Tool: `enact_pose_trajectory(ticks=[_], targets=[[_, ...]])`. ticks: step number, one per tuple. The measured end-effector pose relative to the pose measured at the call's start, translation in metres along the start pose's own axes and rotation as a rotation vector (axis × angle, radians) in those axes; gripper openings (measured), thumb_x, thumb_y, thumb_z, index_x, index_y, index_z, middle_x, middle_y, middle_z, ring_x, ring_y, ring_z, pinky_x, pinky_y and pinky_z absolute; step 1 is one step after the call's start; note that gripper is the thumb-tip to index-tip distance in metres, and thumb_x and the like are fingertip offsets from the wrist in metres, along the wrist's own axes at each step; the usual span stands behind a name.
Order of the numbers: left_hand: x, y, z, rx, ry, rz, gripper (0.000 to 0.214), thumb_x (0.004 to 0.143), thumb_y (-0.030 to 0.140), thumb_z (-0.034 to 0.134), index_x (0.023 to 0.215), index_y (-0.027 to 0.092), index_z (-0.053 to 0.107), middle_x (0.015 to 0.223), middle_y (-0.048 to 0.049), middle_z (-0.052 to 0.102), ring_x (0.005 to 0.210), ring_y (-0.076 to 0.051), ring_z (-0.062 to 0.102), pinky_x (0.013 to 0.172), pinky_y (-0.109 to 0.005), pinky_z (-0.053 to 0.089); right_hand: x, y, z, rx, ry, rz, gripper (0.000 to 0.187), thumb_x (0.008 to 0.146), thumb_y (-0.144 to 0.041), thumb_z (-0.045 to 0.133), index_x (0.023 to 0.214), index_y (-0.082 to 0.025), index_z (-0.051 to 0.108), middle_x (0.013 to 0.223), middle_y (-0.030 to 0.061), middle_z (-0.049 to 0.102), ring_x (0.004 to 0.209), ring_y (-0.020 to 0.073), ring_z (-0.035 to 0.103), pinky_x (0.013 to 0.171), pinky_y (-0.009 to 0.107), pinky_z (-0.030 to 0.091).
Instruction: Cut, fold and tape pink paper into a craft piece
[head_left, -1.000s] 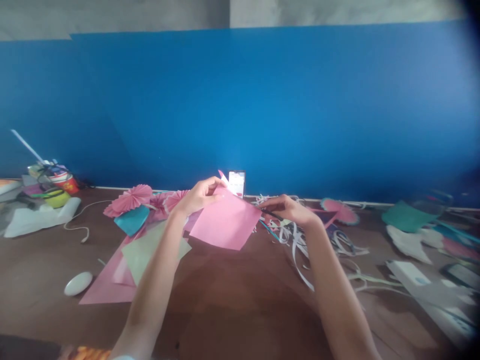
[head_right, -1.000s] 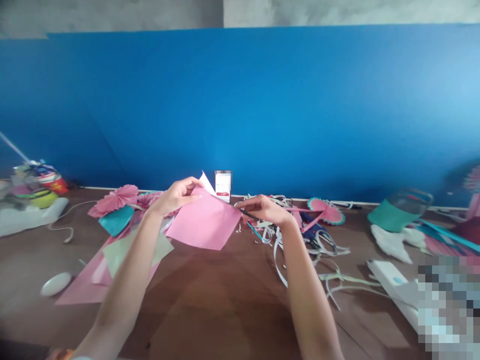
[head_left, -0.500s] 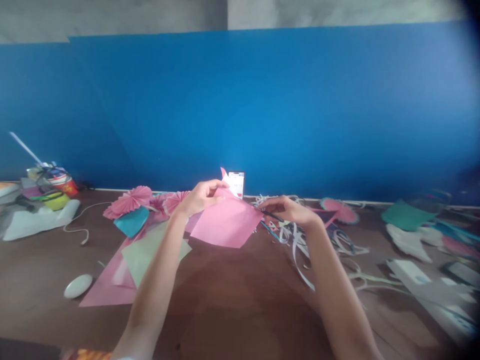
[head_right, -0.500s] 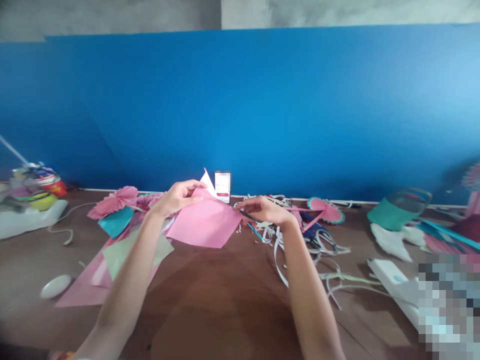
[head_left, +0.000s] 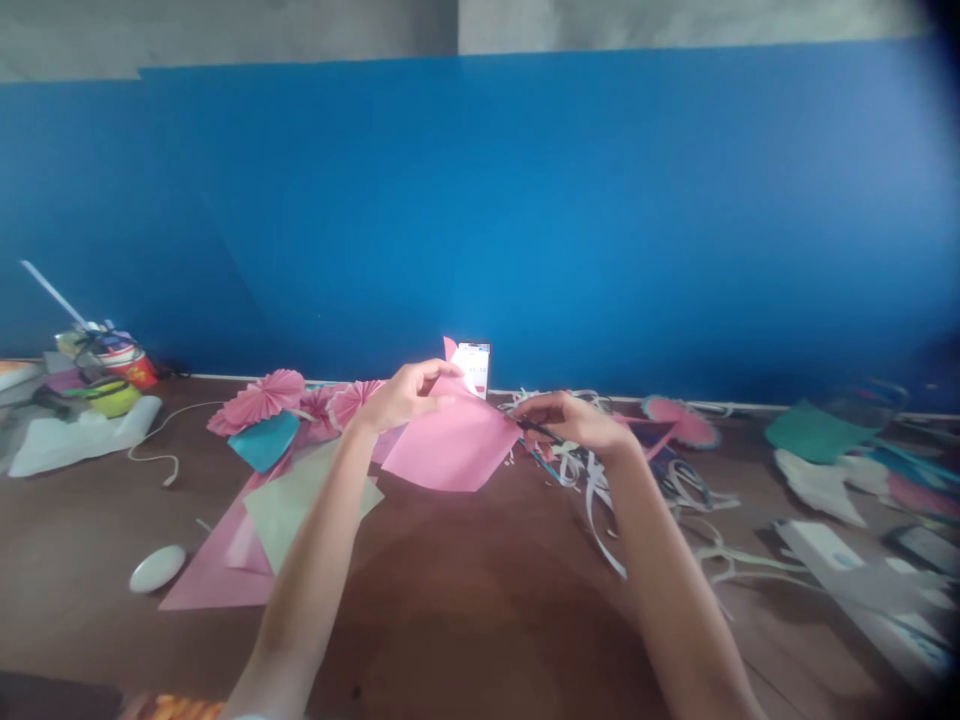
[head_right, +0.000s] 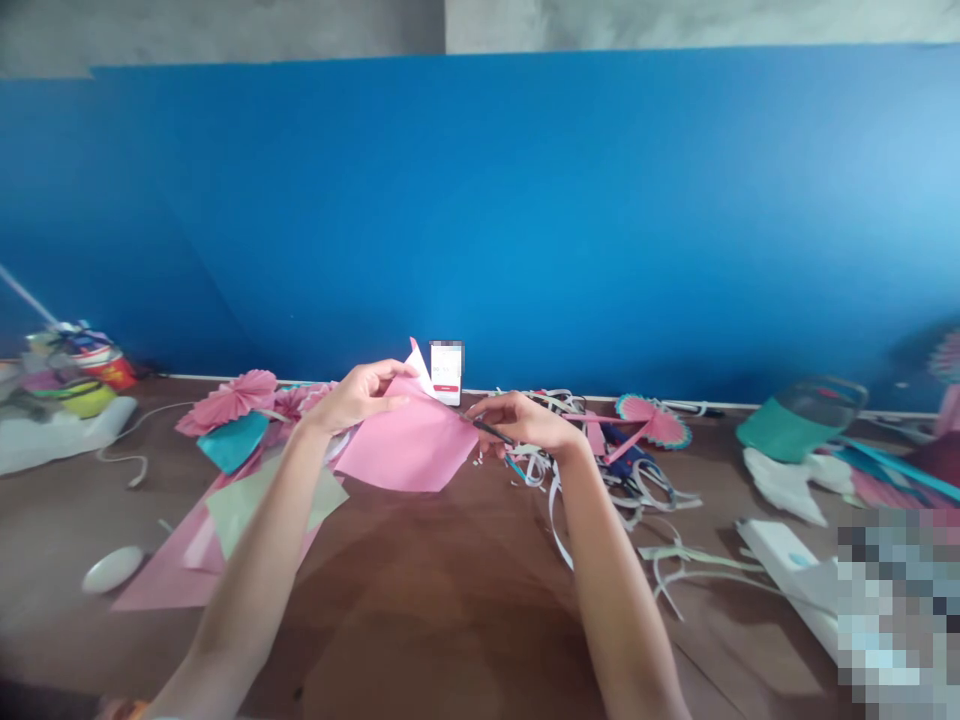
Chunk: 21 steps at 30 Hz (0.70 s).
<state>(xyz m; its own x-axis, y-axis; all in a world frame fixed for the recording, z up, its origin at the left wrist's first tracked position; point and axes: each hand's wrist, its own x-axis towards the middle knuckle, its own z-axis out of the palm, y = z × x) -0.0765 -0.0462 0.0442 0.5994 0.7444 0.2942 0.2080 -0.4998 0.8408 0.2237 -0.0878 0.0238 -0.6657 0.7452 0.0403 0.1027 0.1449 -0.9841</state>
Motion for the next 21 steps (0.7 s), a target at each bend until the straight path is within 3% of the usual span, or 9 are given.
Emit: enact_pose_trajectory(ticks=[4, 7, 21], targets=[[0.0013, -0.0014, 0.0007, 0.031, -0.014, 0.040, 0.048, 0.080, 0.036, 0.069, 0.123, 0.016, 0.059, 0.121, -0.0113, 0.063, 0.107, -0.023, 0.061, 0.089, -0.034, 0.048, 0.0020, -0.0005, 0.0026, 0.027, -0.018, 0.012, 0.049, 0.079, -0.043, 0.073, 0.113, -0.009, 0.061, 0.084, 0.0132, 0.073, 0.069, 0.0199, 0.070, 0.050, 0.025, 0.053], [0.0020, -0.0014, 0.0015, 0.065, -0.015, 0.039, 0.049, 0.080, 0.037, 0.069, 0.124, 0.017, 0.058, 0.124, -0.0108, 0.062, 0.108, -0.023, 0.060, 0.089, -0.035, 0.048, 0.0036, -0.0035, 0.0051, 0.003, -0.028, 0.033, 0.045, 0.082, -0.042, 0.070, 0.111, -0.009, 0.063, 0.083, 0.0127, 0.073, 0.064, 0.0172, 0.069, 0.051, 0.024, 0.053], [0.0034, -0.0007, 0.0064, 0.069, -0.059, 0.030, 0.049, 0.081, 0.035, 0.068, 0.125, 0.017, 0.057, 0.118, -0.0091, 0.063, 0.087, -0.015, 0.059, 0.072, -0.026, 0.046, 0.0063, -0.0057, 0.0099, 0.024, -0.031, 0.046, 0.041, 0.083, -0.039, 0.070, 0.111, -0.010, 0.063, 0.079, 0.0094, 0.072, 0.060, 0.0154, 0.067, 0.052, 0.025, 0.055]])
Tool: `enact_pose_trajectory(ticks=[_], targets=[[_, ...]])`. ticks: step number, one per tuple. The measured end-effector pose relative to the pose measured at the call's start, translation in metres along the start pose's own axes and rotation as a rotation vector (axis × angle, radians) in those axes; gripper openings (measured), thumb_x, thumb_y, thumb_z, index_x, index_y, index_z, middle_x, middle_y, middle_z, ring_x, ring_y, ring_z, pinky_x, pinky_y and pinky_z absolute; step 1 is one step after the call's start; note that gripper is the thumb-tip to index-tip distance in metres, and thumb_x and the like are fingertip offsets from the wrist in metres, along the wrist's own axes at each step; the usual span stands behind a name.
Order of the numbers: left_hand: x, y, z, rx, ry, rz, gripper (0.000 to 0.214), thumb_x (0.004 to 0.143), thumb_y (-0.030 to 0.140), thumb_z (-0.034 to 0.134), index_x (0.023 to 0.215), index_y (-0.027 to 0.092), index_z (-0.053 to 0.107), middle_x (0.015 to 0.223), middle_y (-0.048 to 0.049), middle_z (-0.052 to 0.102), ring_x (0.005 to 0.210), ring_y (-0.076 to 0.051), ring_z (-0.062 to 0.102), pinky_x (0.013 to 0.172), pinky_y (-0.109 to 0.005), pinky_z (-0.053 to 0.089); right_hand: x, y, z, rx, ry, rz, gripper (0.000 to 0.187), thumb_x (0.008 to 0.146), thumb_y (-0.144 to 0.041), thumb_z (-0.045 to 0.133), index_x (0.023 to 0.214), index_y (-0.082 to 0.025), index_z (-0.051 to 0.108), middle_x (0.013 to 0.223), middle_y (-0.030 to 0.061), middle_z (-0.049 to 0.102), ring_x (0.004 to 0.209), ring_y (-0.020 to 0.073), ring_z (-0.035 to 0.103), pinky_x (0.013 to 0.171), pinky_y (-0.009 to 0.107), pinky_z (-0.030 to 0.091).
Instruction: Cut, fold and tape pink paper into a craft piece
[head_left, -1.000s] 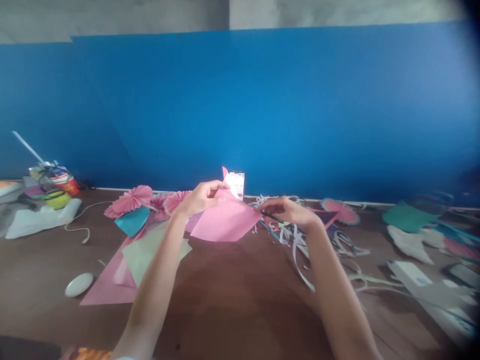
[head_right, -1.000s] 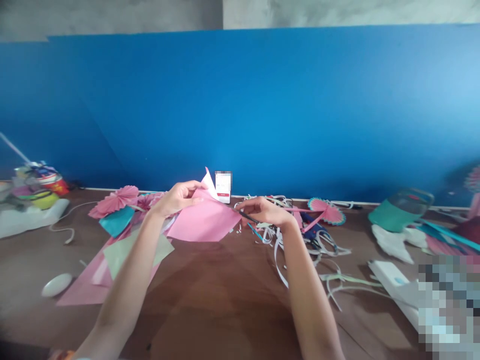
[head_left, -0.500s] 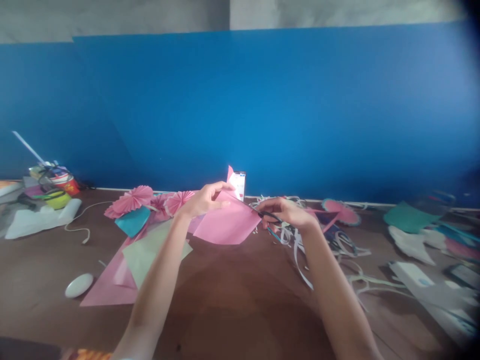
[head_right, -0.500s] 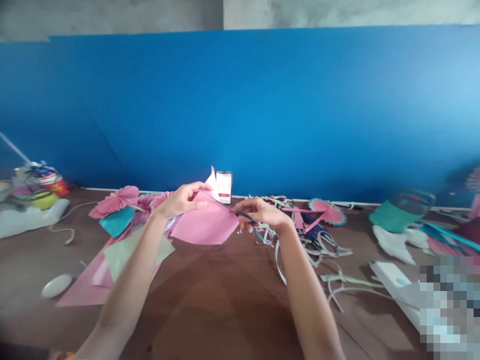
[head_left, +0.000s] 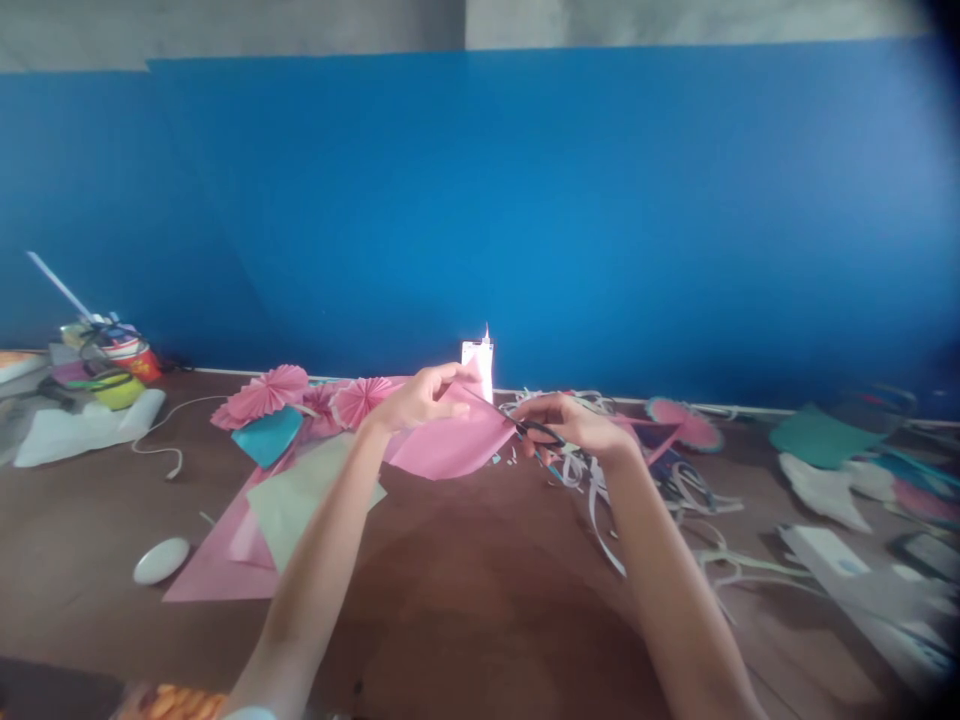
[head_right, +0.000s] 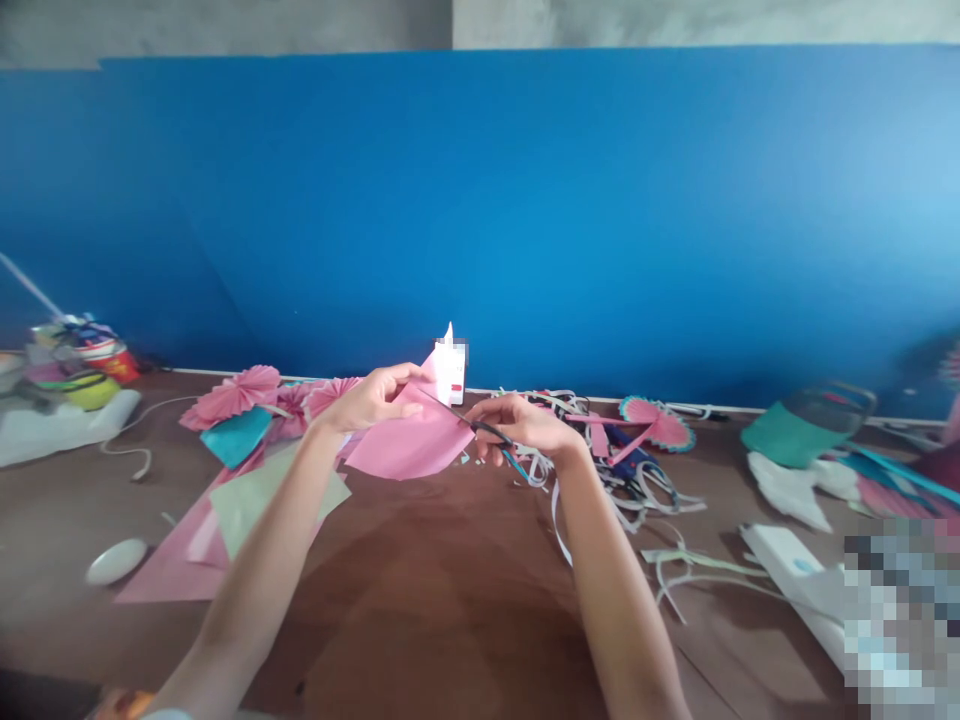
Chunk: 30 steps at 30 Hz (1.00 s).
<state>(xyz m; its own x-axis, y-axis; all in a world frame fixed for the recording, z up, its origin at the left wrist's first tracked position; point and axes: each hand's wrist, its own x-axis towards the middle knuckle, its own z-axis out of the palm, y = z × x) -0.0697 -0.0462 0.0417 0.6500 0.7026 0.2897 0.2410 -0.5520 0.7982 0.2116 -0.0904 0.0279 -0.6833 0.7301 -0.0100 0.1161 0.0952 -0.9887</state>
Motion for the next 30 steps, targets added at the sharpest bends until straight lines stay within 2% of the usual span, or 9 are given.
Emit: enact_pose_trajectory(ticks=[5, 11, 15, 22, 30], targets=[[0.0005, 0.0018, 0.0005, -0.006, -0.004, 0.006, 0.051, 0.080, 0.036, 0.069, 0.126, 0.017, 0.057, 0.119, -0.0097, 0.063, 0.088, -0.015, 0.060, 0.074, -0.027, 0.046, 0.0010, -0.0053, 0.0042, -0.044, 0.034, 0.005, 0.045, 0.083, -0.042, 0.070, 0.113, -0.010, 0.062, 0.078, 0.0089, 0.072, 0.060, 0.0151, 0.066, 0.053, 0.026, 0.055], [0.0020, -0.0036, -0.0003, -0.022, -0.005, 0.011, 0.053, 0.080, 0.035, 0.069, 0.127, 0.016, 0.055, 0.128, -0.0121, 0.060, 0.108, -0.021, 0.059, 0.087, -0.031, 0.046, 0.0013, -0.0072, 0.0046, -0.133, 0.049, 0.002, 0.044, 0.085, -0.041, 0.067, 0.116, -0.010, 0.063, 0.076, 0.0084, 0.072, 0.050, 0.0102, 0.060, 0.043, 0.021, 0.044], [0.0016, -0.0046, -0.0005, -0.047, -0.007, 0.012, 0.056, 0.078, 0.035, 0.070, 0.129, 0.016, 0.054, 0.130, -0.0128, 0.060, 0.112, -0.023, 0.058, 0.092, -0.033, 0.046, 0.0014, -0.0076, 0.0055, -0.128, 0.064, 0.007, 0.044, 0.084, -0.041, 0.067, 0.117, -0.011, 0.063, 0.076, 0.0078, 0.072, 0.049, 0.0102, 0.059, 0.041, 0.020, 0.041], [0.0006, -0.0034, -0.0007, -0.061, -0.009, 0.006, 0.057, 0.079, 0.033, 0.070, 0.131, 0.016, 0.052, 0.131, -0.0127, 0.058, 0.111, -0.023, 0.059, 0.089, -0.032, 0.047, 0.0015, -0.0075, 0.0067, -0.134, 0.080, 0.003, 0.042, 0.084, -0.040, 0.068, 0.114, -0.011, 0.064, 0.075, 0.0068, 0.072, 0.046, 0.0085, 0.057, 0.040, 0.020, 0.041], [-0.0007, 0.0003, -0.0022, -0.107, -0.013, -0.024, 0.057, 0.080, 0.032, 0.068, 0.131, 0.013, 0.052, 0.131, -0.0155, 0.058, 0.112, -0.024, 0.059, 0.085, -0.031, 0.049, 0.0026, -0.0068, 0.0071, -0.124, 0.080, -0.015, 0.042, 0.085, -0.041, 0.066, 0.115, -0.011, 0.063, 0.072, 0.0056, 0.072, 0.048, 0.0103, 0.060, 0.040, 0.019, 0.039]])
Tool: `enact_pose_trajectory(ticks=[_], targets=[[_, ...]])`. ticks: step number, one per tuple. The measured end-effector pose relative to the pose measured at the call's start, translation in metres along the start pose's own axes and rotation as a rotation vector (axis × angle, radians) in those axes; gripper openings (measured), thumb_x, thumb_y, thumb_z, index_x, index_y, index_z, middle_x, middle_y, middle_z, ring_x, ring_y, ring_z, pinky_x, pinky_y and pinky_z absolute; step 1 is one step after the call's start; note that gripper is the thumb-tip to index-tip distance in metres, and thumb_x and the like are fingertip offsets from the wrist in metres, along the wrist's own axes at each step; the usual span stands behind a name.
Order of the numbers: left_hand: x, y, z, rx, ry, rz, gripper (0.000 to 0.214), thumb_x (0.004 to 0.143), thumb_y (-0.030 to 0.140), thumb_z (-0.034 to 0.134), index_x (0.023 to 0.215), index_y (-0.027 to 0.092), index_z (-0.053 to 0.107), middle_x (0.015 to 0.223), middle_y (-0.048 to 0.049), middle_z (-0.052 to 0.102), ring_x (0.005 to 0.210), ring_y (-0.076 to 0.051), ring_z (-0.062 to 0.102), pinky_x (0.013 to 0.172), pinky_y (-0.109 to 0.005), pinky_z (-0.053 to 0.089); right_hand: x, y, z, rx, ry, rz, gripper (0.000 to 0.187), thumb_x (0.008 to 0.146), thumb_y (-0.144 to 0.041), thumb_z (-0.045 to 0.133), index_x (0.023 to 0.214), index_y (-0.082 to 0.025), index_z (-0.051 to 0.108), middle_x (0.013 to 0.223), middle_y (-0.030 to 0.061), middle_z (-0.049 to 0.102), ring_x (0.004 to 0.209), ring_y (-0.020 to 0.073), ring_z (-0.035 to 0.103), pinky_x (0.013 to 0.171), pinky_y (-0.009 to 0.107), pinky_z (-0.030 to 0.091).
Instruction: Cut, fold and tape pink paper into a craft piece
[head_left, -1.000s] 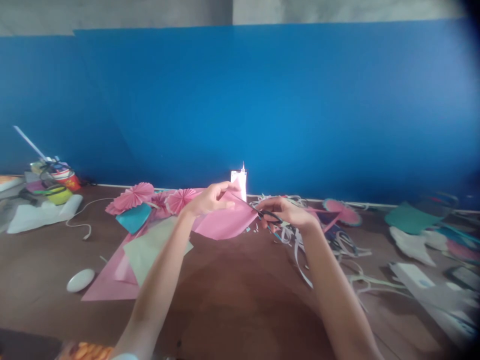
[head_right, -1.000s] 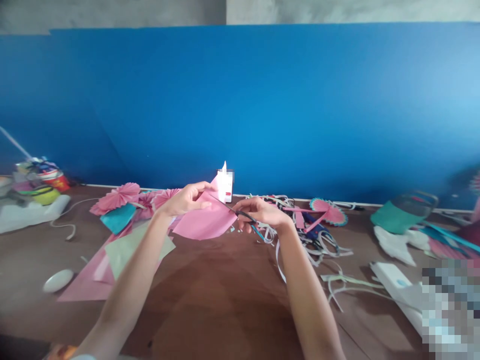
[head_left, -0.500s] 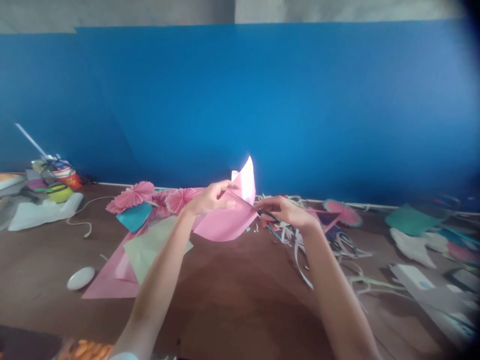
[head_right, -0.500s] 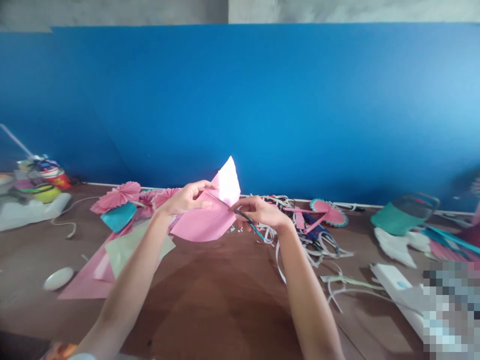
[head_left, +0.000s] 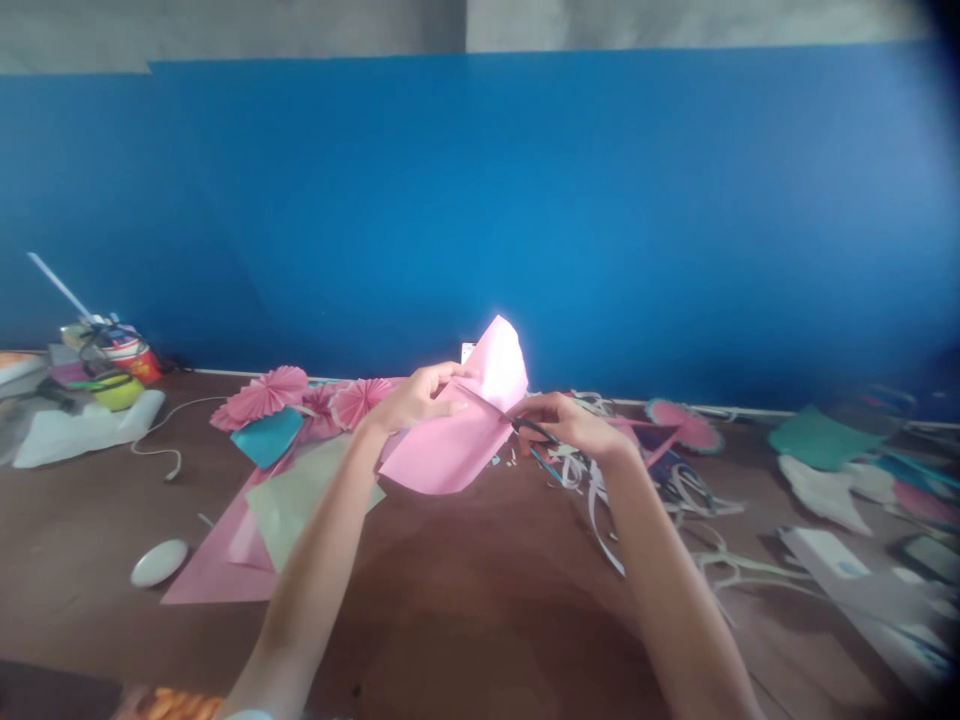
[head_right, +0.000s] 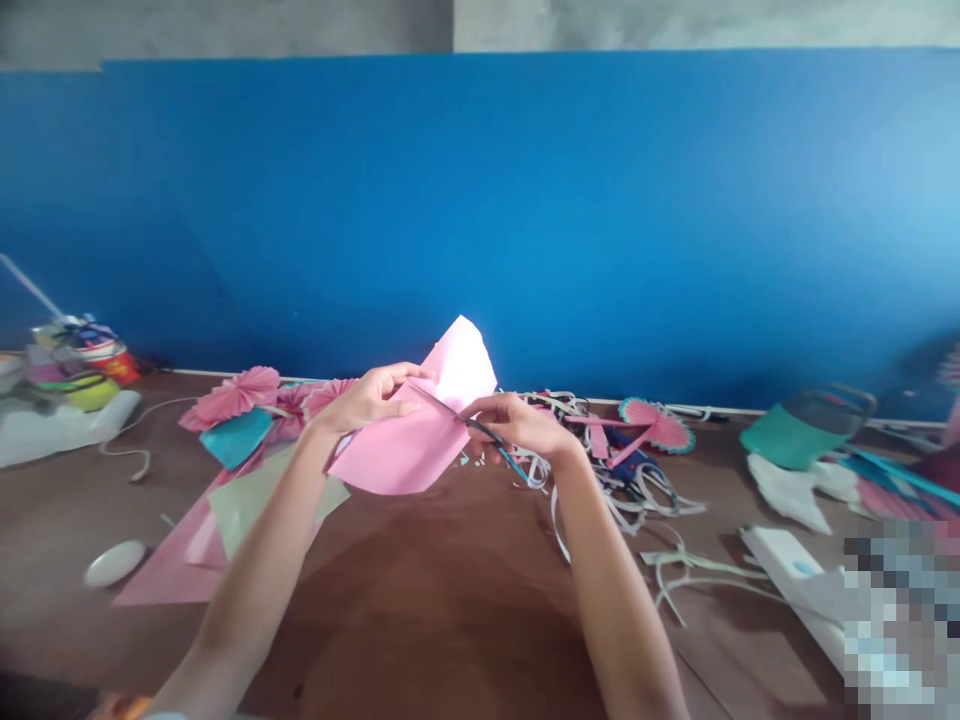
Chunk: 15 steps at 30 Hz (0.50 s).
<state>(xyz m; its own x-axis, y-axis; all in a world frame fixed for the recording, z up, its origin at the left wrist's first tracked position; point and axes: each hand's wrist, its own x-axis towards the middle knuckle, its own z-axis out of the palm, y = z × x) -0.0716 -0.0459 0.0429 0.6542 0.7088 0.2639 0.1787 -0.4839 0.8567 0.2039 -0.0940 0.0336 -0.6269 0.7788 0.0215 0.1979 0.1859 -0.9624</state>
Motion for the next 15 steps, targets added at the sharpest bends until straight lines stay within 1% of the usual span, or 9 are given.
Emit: enact_pose_trajectory(ticks=[3, 8, 15], targets=[[-0.0004, 0.0005, -0.0010, -0.015, 0.003, -0.004, 0.058, 0.079, 0.033, 0.069, 0.131, 0.013, 0.052, 0.132, -0.0161, 0.058, 0.111, -0.024, 0.060, 0.085, -0.032, 0.049, 0.0011, 0.0014, 0.0010, 0.008, 0.003, -0.019, 0.040, 0.085, -0.041, 0.066, 0.113, -0.012, 0.064, 0.072, 0.0057, 0.072, 0.049, 0.0106, 0.060, 0.040, 0.019, 0.040], [-0.0017, 0.0020, -0.0038, -0.006, -0.019, -0.018, 0.060, 0.080, 0.036, 0.069, 0.133, 0.014, 0.052, 0.134, -0.0165, 0.057, 0.114, -0.025, 0.059, 0.086, -0.032, 0.050, 0.0035, 0.0046, 0.0045, 0.058, 0.013, 0.011, 0.043, 0.084, -0.043, 0.067, 0.115, -0.012, 0.063, 0.073, 0.0051, 0.071, 0.051, 0.0117, 0.062, 0.044, 0.021, 0.044], [-0.0018, 0.0034, -0.0046, -0.018, -0.008, -0.047, 0.063, 0.078, 0.040, 0.071, 0.132, 0.013, 0.052, 0.135, -0.0169, 0.057, 0.117, -0.028, 0.059, 0.091, -0.034, 0.049, 0.0043, 0.0025, 0.0076, 0.071, 0.032, 0.018, 0.037, 0.084, -0.040, 0.067, 0.109, -0.013, 0.065, 0.071, 0.0045, 0.070, 0.052, 0.0117, 0.062, 0.045, 0.021, 0.045]])
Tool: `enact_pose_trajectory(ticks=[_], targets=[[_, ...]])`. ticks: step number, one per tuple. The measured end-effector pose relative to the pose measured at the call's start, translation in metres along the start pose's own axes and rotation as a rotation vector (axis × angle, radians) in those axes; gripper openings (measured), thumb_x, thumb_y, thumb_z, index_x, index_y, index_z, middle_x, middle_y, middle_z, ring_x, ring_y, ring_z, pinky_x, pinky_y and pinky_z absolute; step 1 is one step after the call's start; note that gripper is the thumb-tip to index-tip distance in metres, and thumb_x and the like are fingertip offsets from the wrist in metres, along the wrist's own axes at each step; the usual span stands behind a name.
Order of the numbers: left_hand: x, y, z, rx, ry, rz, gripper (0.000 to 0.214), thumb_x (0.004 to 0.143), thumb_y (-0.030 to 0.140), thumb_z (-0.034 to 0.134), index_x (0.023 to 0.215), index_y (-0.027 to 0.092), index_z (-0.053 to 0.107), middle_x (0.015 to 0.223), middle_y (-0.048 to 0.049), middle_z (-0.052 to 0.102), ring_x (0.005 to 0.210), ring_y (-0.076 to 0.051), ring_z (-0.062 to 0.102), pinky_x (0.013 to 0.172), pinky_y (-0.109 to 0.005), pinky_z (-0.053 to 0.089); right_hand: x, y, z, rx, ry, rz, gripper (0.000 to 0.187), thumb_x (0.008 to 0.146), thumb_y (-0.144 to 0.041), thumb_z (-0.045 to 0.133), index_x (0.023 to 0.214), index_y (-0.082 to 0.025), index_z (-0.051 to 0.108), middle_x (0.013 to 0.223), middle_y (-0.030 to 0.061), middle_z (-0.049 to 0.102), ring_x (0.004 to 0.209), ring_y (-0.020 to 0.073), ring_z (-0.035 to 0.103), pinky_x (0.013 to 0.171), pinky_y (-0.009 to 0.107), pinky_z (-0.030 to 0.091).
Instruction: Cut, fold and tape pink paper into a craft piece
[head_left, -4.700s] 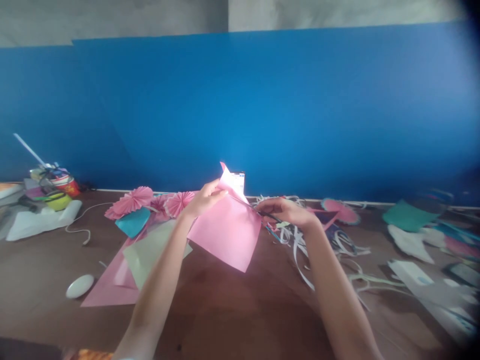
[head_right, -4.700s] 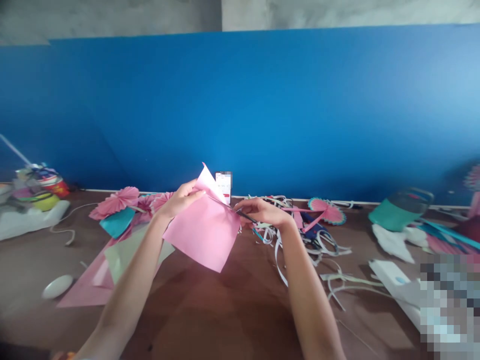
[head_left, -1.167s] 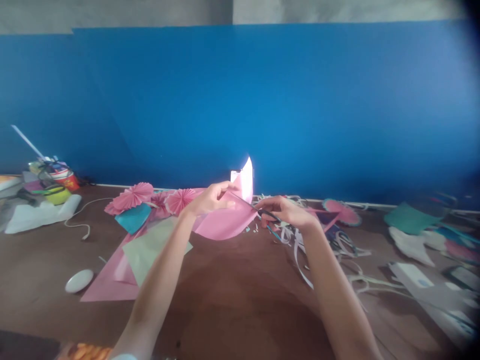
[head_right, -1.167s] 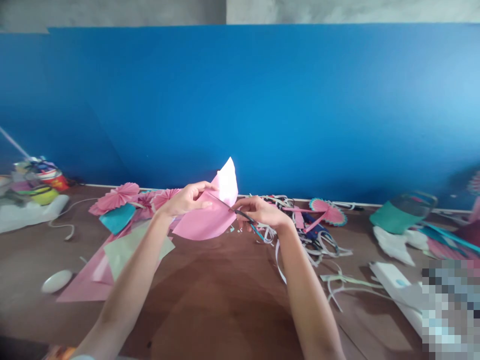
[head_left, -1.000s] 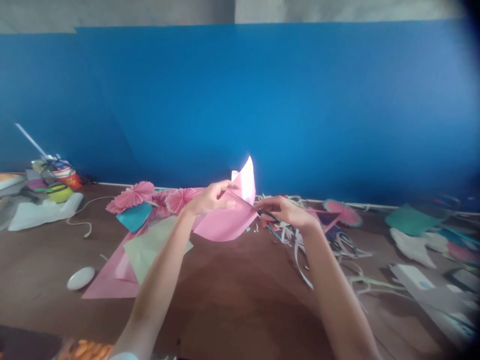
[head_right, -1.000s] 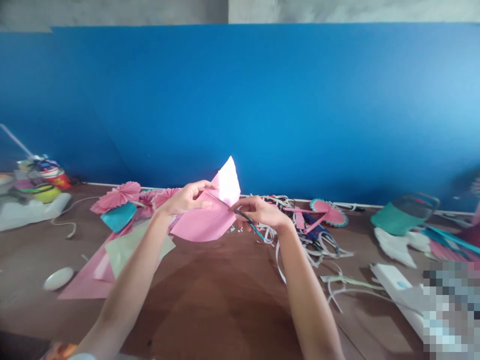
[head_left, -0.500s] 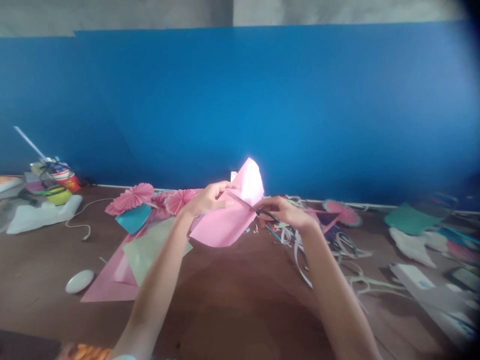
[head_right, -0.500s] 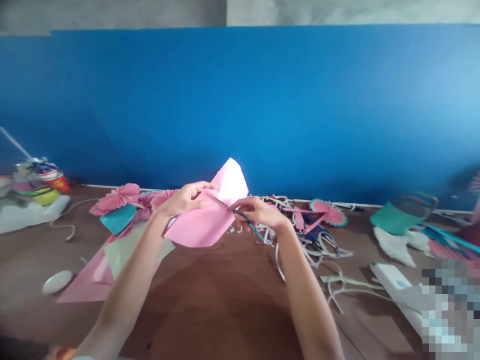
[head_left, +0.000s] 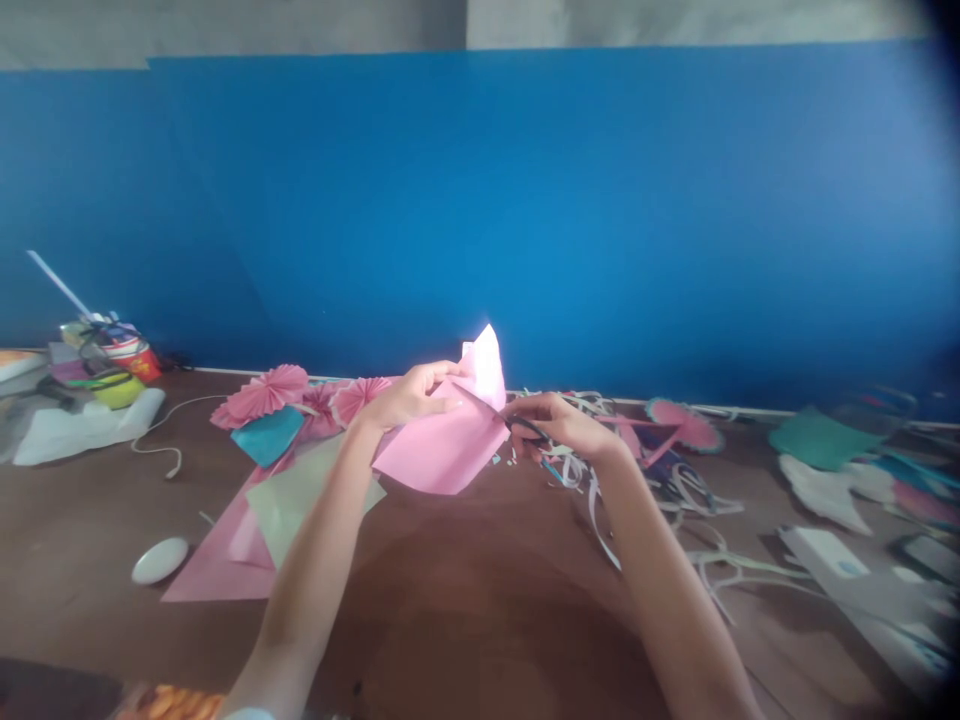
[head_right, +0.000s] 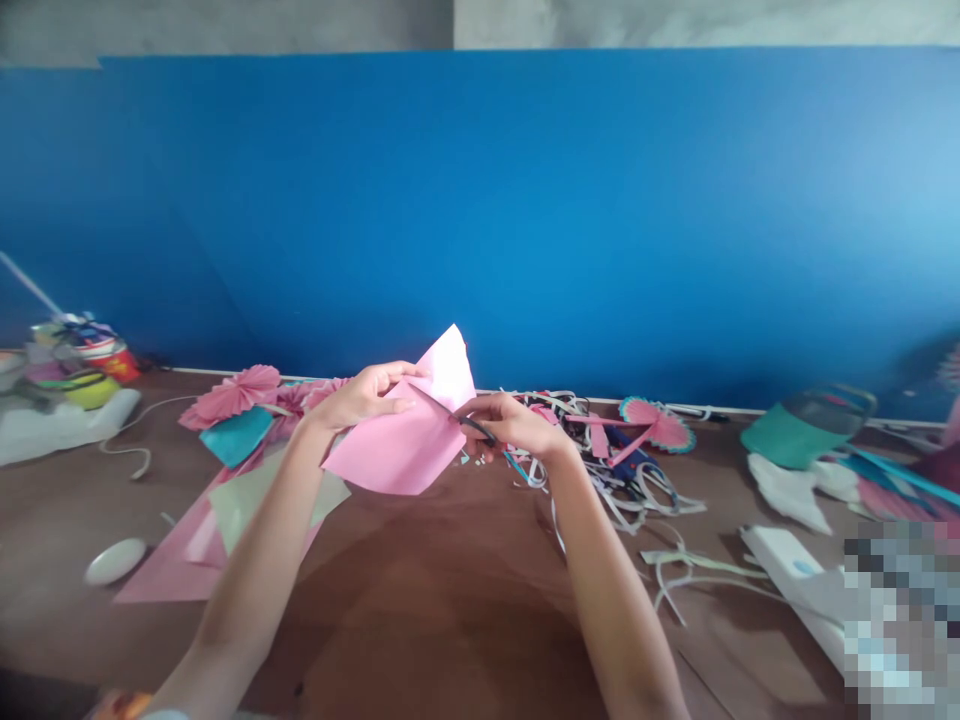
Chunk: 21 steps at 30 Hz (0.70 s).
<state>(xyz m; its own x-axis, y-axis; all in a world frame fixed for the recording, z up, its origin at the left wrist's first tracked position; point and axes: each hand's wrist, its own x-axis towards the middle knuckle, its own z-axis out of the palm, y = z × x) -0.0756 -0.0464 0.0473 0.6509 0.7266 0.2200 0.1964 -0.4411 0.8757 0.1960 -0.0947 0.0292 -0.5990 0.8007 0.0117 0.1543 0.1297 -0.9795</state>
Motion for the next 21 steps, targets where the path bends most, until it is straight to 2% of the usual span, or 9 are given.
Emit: enact_pose_trajectory(ticks=[6, 21], targets=[[-0.0012, -0.0008, -0.0011, 0.009, -0.003, -0.019, 0.066, 0.079, 0.042, 0.071, 0.135, 0.014, 0.050, 0.135, -0.0173, 0.057, 0.118, -0.029, 0.058, 0.093, -0.037, 0.048, 0.0003, 0.0002, 0.0005, 0.003, -0.015, 0.003, 0.040, 0.083, -0.042, 0.068, 0.110, -0.013, 0.065, 0.069, 0.0030, 0.068, 0.049, 0.0104, 0.060, 0.041, 0.019, 0.041], [-0.0017, -0.0014, -0.0029, 0.032, 0.023, -0.015, 0.064, 0.078, 0.041, 0.071, 0.134, 0.014, 0.053, 0.137, -0.0170, 0.055, 0.123, -0.030, 0.055, 0.100, -0.040, 0.046, 0.0017, -0.0002, 0.0027, 0.000, 0.002, -0.002, 0.040, 0.082, -0.041, 0.069, 0.110, -0.012, 0.065, 0.068, 0.0037, 0.069, 0.048, 0.0100, 0.060, 0.040, 0.019, 0.040]])
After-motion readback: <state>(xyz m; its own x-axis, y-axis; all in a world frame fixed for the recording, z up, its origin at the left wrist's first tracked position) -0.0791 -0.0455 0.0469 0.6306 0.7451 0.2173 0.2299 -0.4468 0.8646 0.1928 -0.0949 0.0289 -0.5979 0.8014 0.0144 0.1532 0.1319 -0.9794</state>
